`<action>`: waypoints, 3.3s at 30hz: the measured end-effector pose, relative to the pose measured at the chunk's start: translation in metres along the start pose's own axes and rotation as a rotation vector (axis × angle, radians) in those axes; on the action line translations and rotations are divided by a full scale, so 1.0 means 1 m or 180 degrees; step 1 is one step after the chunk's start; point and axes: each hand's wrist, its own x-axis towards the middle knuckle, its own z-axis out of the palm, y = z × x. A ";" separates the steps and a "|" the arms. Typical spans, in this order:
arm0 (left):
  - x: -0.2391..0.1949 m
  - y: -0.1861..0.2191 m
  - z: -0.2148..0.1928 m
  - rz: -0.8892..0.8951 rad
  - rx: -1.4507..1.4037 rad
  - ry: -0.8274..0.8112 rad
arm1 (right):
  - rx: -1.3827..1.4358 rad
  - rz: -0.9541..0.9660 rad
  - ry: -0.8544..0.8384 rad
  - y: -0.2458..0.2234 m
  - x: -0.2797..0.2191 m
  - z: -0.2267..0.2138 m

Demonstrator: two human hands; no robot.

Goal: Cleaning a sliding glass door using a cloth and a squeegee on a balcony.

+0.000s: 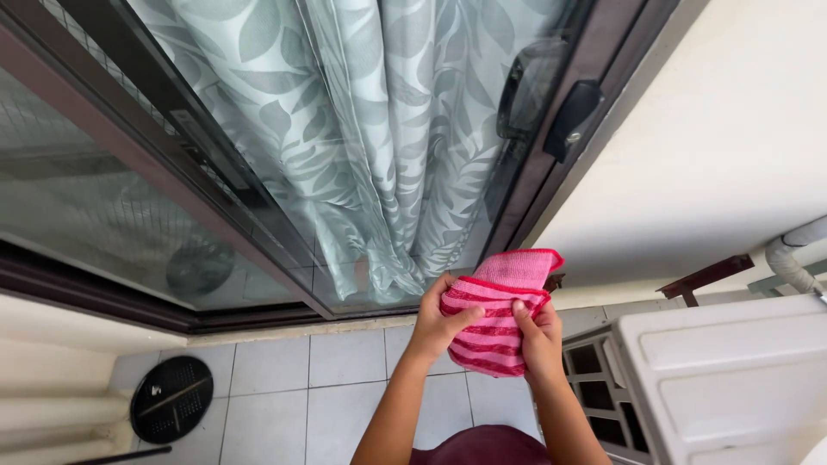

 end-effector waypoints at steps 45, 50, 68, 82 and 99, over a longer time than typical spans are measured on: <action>0.214 0.146 -0.053 0.2668 0.1269 -0.0955 | -0.3979 -0.4576 0.1692 -0.149 0.299 0.189; 0.219 0.127 -0.043 0.2481 0.0906 -0.0880 | -0.4278 -0.4236 0.1364 0.048 0.315 0.067; 0.207 0.116 -0.060 0.2584 0.0864 -0.0600 | -0.4013 -0.4589 0.1231 -0.108 0.299 0.128; 0.158 0.151 -0.052 0.3273 0.0854 -0.1286 | -0.5381 -0.4876 -0.0783 0.106 0.261 0.169; 0.056 0.194 -0.184 0.3004 0.0732 -0.0092 | -0.4592 -0.4353 0.0518 0.019 0.220 0.383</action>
